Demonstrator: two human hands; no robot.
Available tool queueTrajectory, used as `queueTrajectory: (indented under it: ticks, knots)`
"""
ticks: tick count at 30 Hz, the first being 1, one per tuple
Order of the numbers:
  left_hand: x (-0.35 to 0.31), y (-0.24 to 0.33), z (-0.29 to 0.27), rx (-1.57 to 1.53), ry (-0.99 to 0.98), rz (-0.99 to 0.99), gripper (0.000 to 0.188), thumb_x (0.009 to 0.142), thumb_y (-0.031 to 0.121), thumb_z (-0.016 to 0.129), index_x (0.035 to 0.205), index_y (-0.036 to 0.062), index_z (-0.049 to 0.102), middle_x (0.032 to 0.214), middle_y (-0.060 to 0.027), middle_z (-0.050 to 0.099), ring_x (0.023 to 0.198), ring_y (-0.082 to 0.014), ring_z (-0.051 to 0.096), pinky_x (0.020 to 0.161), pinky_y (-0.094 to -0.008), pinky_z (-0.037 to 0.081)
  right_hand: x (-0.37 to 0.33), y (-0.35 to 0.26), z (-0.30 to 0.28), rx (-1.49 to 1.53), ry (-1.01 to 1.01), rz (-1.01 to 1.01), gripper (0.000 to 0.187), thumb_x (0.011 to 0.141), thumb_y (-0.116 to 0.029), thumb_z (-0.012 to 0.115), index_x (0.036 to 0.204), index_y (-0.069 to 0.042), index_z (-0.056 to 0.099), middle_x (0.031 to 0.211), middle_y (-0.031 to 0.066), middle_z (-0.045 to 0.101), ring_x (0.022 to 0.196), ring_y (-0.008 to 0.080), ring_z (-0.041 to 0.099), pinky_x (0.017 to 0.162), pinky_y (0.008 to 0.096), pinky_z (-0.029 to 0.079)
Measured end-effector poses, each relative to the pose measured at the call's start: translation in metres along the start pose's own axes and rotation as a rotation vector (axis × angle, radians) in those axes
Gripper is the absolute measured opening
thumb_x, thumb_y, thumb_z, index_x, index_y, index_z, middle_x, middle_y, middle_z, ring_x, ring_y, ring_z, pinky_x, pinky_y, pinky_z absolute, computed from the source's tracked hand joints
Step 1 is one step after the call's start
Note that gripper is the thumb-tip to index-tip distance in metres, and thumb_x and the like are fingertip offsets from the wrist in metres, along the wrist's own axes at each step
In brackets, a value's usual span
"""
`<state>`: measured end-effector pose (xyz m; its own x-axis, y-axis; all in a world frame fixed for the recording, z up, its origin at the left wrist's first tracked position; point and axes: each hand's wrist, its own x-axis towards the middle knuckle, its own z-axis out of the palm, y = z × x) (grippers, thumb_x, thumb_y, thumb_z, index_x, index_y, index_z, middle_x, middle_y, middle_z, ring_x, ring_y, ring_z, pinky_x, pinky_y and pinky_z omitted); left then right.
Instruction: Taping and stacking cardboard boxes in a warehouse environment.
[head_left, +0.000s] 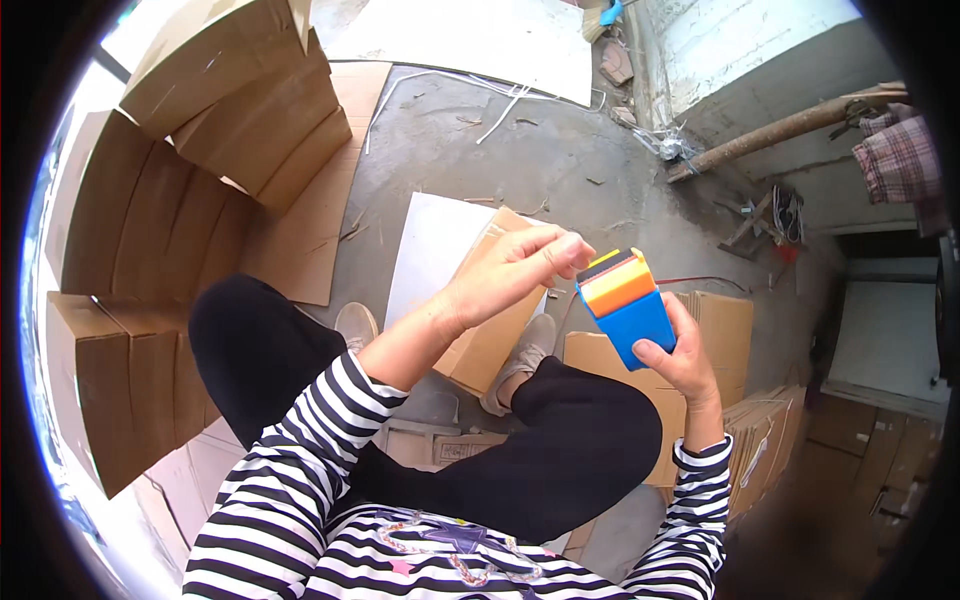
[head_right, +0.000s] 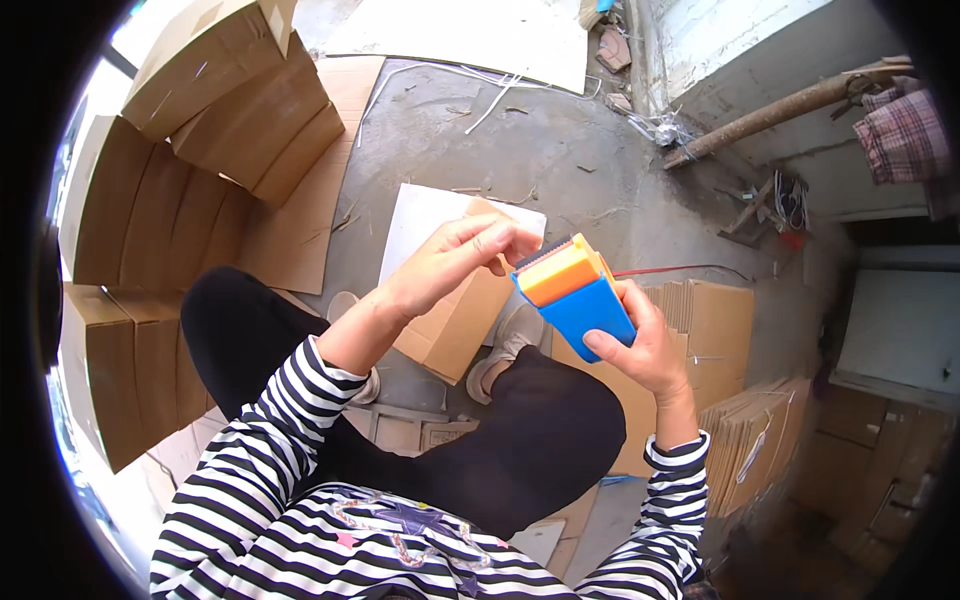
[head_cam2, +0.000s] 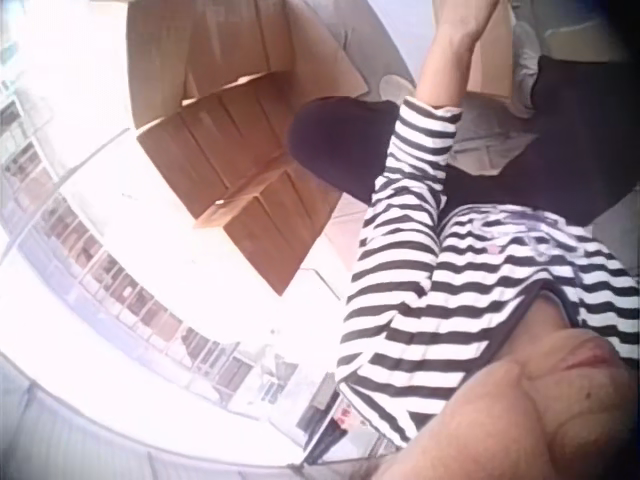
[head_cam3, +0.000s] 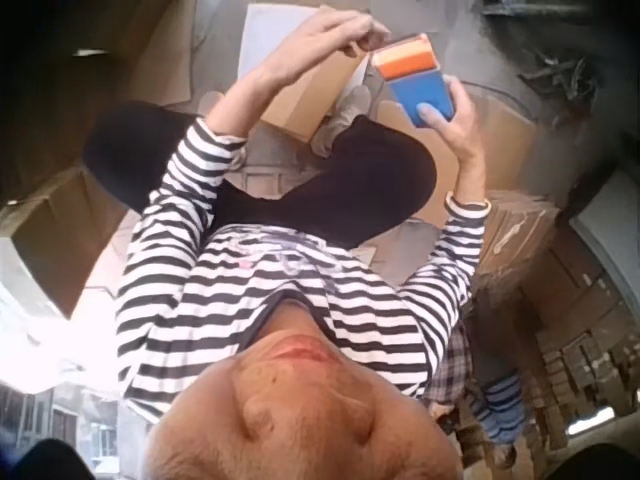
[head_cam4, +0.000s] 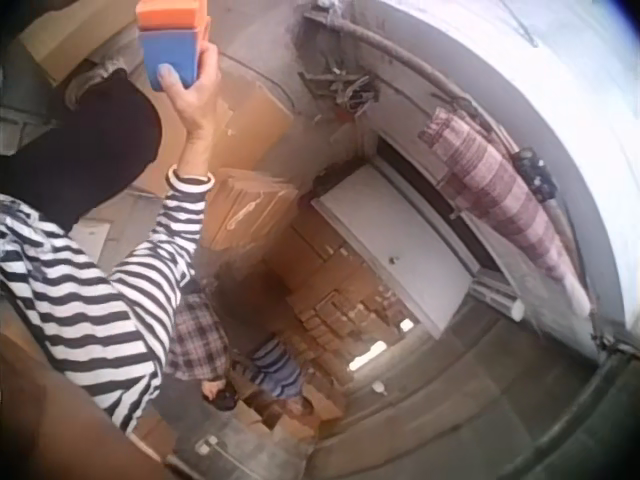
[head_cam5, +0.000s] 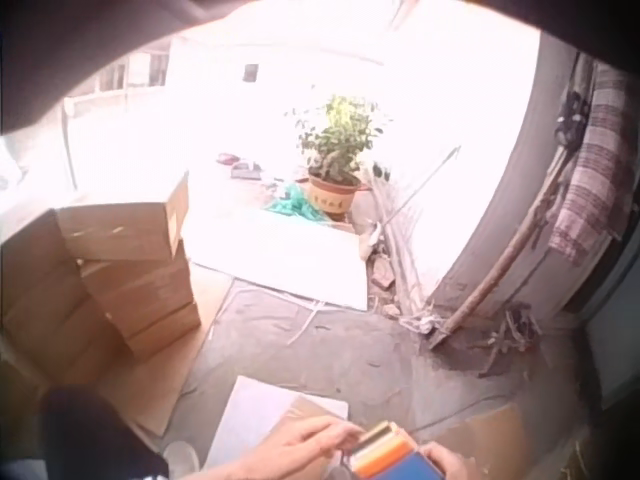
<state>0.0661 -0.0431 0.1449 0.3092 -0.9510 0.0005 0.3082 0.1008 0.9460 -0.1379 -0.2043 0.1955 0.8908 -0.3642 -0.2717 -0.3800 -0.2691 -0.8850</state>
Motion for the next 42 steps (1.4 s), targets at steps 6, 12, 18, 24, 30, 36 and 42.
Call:
queueTrajectory:
  ticks: [6, 12, 18, 24, 30, 36, 42]
  knots:
    - [-0.038, 0.025, 0.008, -0.195, 0.007, 0.067, 0.026, 0.092, 0.027, 0.057, 0.097, 0.0015, 0.060, 0.089, -0.0009, 0.060, 0.083, -0.0050, 0.055, 0.074, -0.0224, 0.046, -0.015, -0.048, 0.011, -0.174, -0.169, 0.034, 0.056, 0.072, -0.036, 0.073, 0.110, -0.001, 0.050, 0.095, 0.0049, 0.056, 0.086, 0.0111, 0.054, 0.075, 0.0252, 0.045]
    - [-0.060, 0.014, -0.002, -0.147, 0.087, 0.018, 0.032, 0.095, 0.033, 0.049, 0.095, 0.0036, 0.061, 0.083, 0.0003, 0.060, 0.075, -0.0052, 0.054, 0.067, -0.0198, 0.044, -0.023, -0.055, 0.035, -0.204, -0.158, 0.054, 0.050, 0.076, -0.038, 0.070, 0.104, -0.001, 0.051, 0.090, 0.0054, 0.058, 0.082, 0.0126, 0.054, 0.074, 0.0269, 0.044]
    - [-0.077, -0.002, -0.023, -0.501, 0.087, -0.256, 0.041, 0.097, 0.039, 0.042, 0.097, 0.0034, 0.062, 0.082, -0.0015, 0.061, 0.075, -0.0081, 0.056, 0.066, -0.0214, 0.045, -0.024, -0.043, 0.058, -0.027, -0.207, 0.131, 0.049, 0.078, -0.038, 0.068, 0.104, -0.001, 0.051, 0.092, 0.0057, 0.057, 0.084, 0.0119, 0.053, 0.073, 0.0262, 0.044]
    - [-0.082, -0.021, -0.031, -0.367, 0.088, -0.259, 0.031, 0.094, 0.033, 0.050, 0.095, 0.0044, 0.061, 0.082, -0.0010, 0.060, 0.072, -0.0064, 0.054, 0.063, -0.0200, 0.044, -0.014, -0.034, 0.067, -0.042, -0.272, 0.226, 0.049, 0.079, -0.039, 0.066, 0.106, 0.000, 0.052, 0.093, 0.0066, 0.056, 0.085, 0.0120, 0.053, 0.074, 0.0266, 0.044]
    - [-0.088, -0.058, -0.031, -0.229, 0.216, -0.118, 0.015, 0.090, 0.019, 0.060, 0.089, 0.0039, 0.060, 0.076, 0.0016, 0.059, 0.066, -0.0033, 0.051, 0.060, -0.0184, 0.043, 0.005, -0.029, 0.088, -0.033, -0.270, 0.272, 0.053, 0.079, -0.043, 0.066, 0.106, 0.001, 0.052, 0.092, 0.0072, 0.056, 0.084, 0.0145, 0.053, 0.075, 0.0293, 0.044]
    - [-0.101, -0.065, -0.068, -0.142, 0.551, -0.080, 0.014, 0.087, 0.016, 0.063, 0.081, 0.0047, 0.057, 0.069, 0.0028, 0.056, 0.060, -0.0031, 0.049, 0.054, -0.0186, 0.040, 0.022, -0.019, 0.094, -0.136, -0.316, 0.339, 0.057, 0.076, -0.051, 0.066, 0.097, 0.002, 0.057, 0.086, 0.0089, 0.058, 0.079, 0.0149, 0.055, 0.072, 0.0288, 0.046]
    - [-0.100, -0.090, -0.107, -0.052, 0.597, -0.144, 0.017, 0.086, 0.016, 0.065, 0.078, 0.0034, 0.058, 0.067, 0.0012, 0.057, 0.061, -0.0047, 0.051, 0.055, -0.0203, 0.043, 0.026, -0.016, 0.089, -0.198, -0.322, 0.441, 0.063, 0.076, -0.051, 0.067, 0.105, 0.004, 0.057, 0.090, 0.0094, 0.062, 0.081, 0.0154, 0.059, 0.073, 0.0280, 0.048]
